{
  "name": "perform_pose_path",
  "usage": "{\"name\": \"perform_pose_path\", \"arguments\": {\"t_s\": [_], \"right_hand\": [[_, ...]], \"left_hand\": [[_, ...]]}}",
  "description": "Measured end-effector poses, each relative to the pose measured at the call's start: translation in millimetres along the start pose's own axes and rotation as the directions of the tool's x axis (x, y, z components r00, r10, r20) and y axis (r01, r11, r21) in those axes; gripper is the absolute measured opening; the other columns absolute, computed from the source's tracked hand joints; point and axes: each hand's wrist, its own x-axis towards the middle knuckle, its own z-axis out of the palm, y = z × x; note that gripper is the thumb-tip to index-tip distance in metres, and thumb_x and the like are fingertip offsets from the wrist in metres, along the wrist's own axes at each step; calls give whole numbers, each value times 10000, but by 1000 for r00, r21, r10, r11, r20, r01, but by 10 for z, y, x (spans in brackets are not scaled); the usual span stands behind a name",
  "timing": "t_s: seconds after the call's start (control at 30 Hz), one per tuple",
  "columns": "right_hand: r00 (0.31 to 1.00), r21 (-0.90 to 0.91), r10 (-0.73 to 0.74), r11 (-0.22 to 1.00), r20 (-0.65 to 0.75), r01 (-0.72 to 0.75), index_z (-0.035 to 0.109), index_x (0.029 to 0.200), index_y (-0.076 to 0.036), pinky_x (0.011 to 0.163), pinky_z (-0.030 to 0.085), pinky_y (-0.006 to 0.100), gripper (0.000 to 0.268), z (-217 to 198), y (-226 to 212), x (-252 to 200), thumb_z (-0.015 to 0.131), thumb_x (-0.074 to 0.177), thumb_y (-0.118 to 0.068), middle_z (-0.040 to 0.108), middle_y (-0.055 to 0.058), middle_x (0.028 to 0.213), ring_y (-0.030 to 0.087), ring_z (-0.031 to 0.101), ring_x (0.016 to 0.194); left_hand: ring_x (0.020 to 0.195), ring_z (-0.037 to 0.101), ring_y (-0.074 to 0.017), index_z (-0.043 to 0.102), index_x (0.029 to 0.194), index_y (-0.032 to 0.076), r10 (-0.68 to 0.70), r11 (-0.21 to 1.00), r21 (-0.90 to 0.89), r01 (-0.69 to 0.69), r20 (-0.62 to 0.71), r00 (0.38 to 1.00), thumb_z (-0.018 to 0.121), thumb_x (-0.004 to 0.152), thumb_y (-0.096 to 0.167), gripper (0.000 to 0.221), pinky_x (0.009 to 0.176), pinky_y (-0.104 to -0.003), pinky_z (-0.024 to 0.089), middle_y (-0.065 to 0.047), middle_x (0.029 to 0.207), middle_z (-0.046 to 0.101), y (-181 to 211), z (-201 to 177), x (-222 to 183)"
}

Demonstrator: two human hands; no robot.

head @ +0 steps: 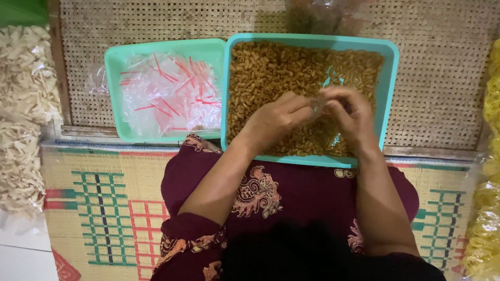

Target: The person sits on a mat and repeatedly scoops brown snack pieces from a turquoise tray into small plastic bags. They open each bag, fill it with snacks, and place the filled bag aside. The process is repeated continuously throughout the clip.

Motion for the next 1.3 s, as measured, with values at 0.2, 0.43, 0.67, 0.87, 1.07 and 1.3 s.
{"name": "perform_pose_path", "arguments": {"t_s": [0.2,0.43,0.67,0.87,1.07,1.3], "right_hand": [[993,-604,12,795,115,61,688,1359,-167,933,504,586,367,-43,456,-28,742,1005,-249,685,139,1182,423,670,1101],[944,-519,-100,815,314,259,678,1345,-97,957,528,539,439,439,247,-183,761,924,-185,656,177,1191,430,651,1128],[918,-534,-197,763,343,363,712,1085,-132,877,586,434,110,551,88,-424,669,995,-179,696,94,1103,343,703,1023],[917,-624,-143,693,373,362,688,1055,-180,812,588,412,94,345,207,-436,597,1050,-204,700,50,969,303,714,924],[954,-493,-196,821,227,286,735,1112,-103,914,540,481,129,203,102,-330,675,1001,-77,738,133,1049,376,687,1032],[848,-589,-530,693,-25,416,773,1140,-58,821,586,454,128,211,-421,34,788,1019,-22,778,117,1126,346,751,972]], "left_hand": [[919,624,-136,595,1117,160,-86,980,168,104,-113,990,665,1047,28,165,811,-229,586,7,1048,531,19,-270,160],[975,628,-174,648,1089,114,-156,983,80,167,-134,979,712,1023,52,111,807,-241,620,-30,1089,574,-92,-102,40],[900,617,-196,597,964,83,-87,993,74,96,-117,989,716,994,-2,149,808,-271,609,-56,1016,565,-28,-235,162],[868,585,-157,527,891,110,-83,987,121,102,-149,985,714,1003,43,228,777,-248,589,-22,960,502,-27,-17,116],[874,584,-168,501,865,127,-124,978,150,142,-120,985,713,991,8,274,705,-242,582,-15,965,471,-60,145,21],[791,529,-150,487,800,138,44,969,247,-14,-117,992,721,969,31,307,765,-266,498,4,845,435,-139,346,-39]]}}
